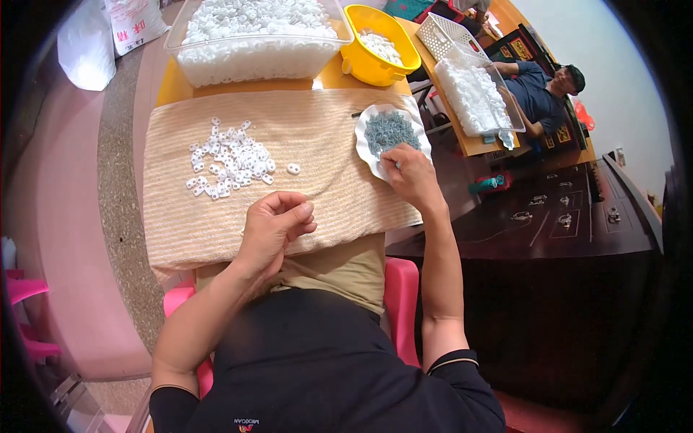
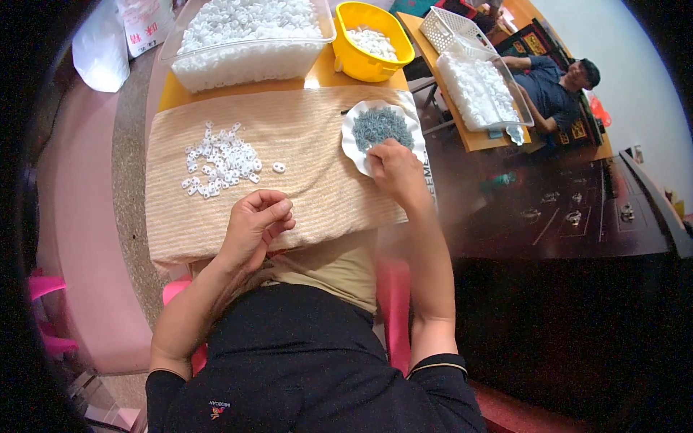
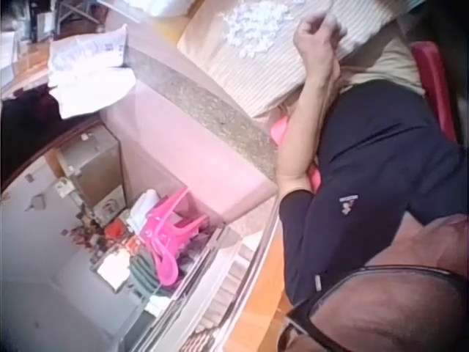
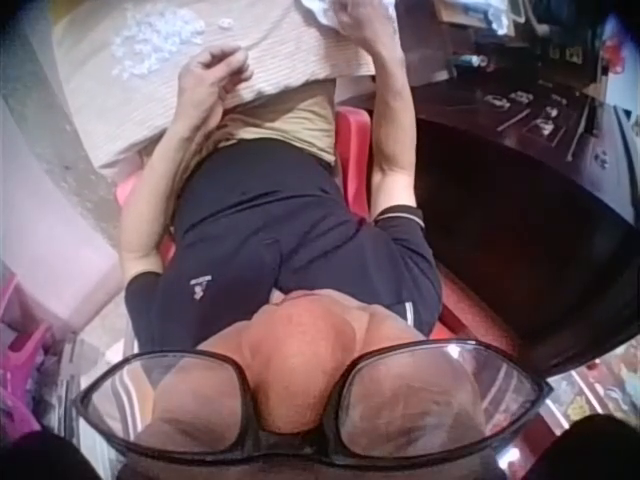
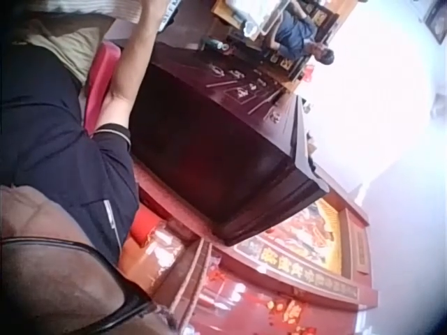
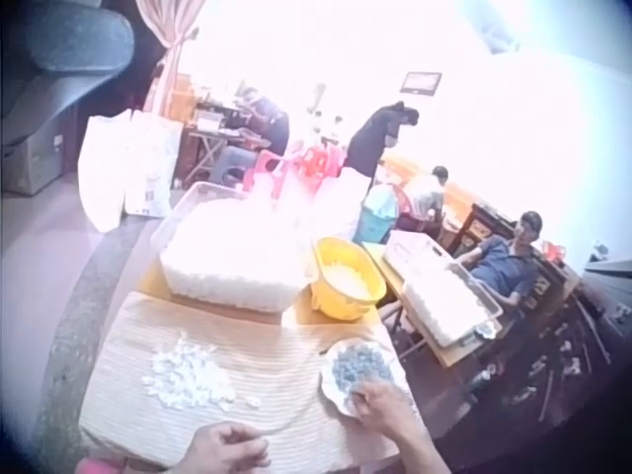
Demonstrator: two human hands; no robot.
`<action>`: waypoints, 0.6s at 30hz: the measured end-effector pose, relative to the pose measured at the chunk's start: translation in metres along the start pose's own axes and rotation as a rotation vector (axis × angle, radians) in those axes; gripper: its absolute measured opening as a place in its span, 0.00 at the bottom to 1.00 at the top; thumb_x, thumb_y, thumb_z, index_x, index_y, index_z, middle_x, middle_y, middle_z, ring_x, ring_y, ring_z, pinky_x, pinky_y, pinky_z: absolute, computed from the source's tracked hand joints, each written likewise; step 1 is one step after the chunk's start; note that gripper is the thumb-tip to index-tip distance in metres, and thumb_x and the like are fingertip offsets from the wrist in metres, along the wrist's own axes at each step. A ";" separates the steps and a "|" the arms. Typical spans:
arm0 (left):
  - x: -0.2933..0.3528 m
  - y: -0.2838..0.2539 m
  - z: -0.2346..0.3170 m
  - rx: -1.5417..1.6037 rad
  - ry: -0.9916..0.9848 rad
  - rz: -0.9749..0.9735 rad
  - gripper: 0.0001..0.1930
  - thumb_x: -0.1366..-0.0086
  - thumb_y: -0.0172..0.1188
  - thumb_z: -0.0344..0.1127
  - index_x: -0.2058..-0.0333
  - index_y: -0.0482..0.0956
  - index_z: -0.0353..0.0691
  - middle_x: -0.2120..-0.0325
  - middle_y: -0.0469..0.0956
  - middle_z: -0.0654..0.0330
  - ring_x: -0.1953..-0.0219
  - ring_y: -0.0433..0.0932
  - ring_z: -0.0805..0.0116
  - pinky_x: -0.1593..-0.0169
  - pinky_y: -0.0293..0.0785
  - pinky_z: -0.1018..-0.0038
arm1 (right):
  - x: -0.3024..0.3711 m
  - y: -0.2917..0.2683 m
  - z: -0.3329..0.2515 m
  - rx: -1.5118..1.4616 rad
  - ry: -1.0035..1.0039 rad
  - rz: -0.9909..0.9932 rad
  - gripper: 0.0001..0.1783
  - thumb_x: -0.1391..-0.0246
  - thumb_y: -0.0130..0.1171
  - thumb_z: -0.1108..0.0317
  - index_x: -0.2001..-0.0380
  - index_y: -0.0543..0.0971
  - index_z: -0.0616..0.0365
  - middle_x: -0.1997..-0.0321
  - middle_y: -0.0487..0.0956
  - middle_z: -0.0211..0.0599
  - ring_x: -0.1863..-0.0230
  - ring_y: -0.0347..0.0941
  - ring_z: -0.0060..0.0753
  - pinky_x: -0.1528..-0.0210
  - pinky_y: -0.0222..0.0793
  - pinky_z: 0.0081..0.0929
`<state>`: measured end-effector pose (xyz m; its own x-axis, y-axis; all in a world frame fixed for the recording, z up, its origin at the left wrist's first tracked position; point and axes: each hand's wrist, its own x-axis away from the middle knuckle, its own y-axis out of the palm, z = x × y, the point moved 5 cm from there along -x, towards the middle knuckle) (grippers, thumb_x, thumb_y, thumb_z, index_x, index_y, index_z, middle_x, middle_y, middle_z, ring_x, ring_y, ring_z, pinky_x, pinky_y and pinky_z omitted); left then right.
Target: Manually assembling small white plastic components by inserting pins into them.
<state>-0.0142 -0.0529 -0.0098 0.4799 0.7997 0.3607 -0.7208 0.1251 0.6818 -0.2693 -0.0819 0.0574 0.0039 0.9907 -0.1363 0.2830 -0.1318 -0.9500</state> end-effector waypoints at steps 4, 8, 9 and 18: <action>0.000 0.000 -0.001 -0.007 0.008 0.000 0.05 0.39 0.62 0.27 0.64 0.77 0.35 0.72 0.77 0.61 0.70 0.77 0.74 0.63 0.79 0.77 | 0.007 0.001 -0.002 -0.030 -0.006 -0.010 0.07 0.48 0.57 0.68 0.70 0.81 0.57 0.67 0.77 0.42 0.63 0.75 0.49 0.60 0.69 0.38; 0.000 0.001 -0.002 -0.020 0.009 -0.012 0.06 0.39 0.62 0.28 0.64 0.77 0.36 0.73 0.77 0.62 0.71 0.77 0.74 0.64 0.79 0.77 | 0.006 0.002 -0.001 -0.016 -0.029 -0.022 0.06 0.49 0.59 0.70 0.69 0.81 0.59 0.69 0.77 0.42 0.65 0.75 0.47 0.62 0.69 0.35; 0.001 0.002 -0.001 -0.022 0.010 -0.013 0.06 0.39 0.62 0.28 0.64 0.77 0.36 0.73 0.77 0.62 0.71 0.77 0.74 0.64 0.79 0.77 | 0.006 0.002 0.000 -0.017 -0.029 -0.021 0.06 0.49 0.59 0.70 0.69 0.81 0.59 0.69 0.77 0.42 0.65 0.75 0.47 0.62 0.69 0.35; 0.001 0.000 0.000 -0.019 0.003 0.014 0.05 0.39 0.62 0.27 0.64 0.77 0.34 0.73 0.77 0.61 0.71 0.77 0.75 0.63 0.80 0.78 | 0.010 0.003 -0.003 -0.022 -0.025 0.038 0.08 0.46 0.58 0.66 0.67 0.81 0.58 0.67 0.77 0.40 0.64 0.75 0.48 0.62 0.69 0.37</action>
<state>-0.0141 -0.0515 -0.0094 0.4682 0.8033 0.3682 -0.7370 0.1251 0.6642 -0.2654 -0.0724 0.0540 -0.0086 0.9837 -0.1794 0.3045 -0.1683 -0.9375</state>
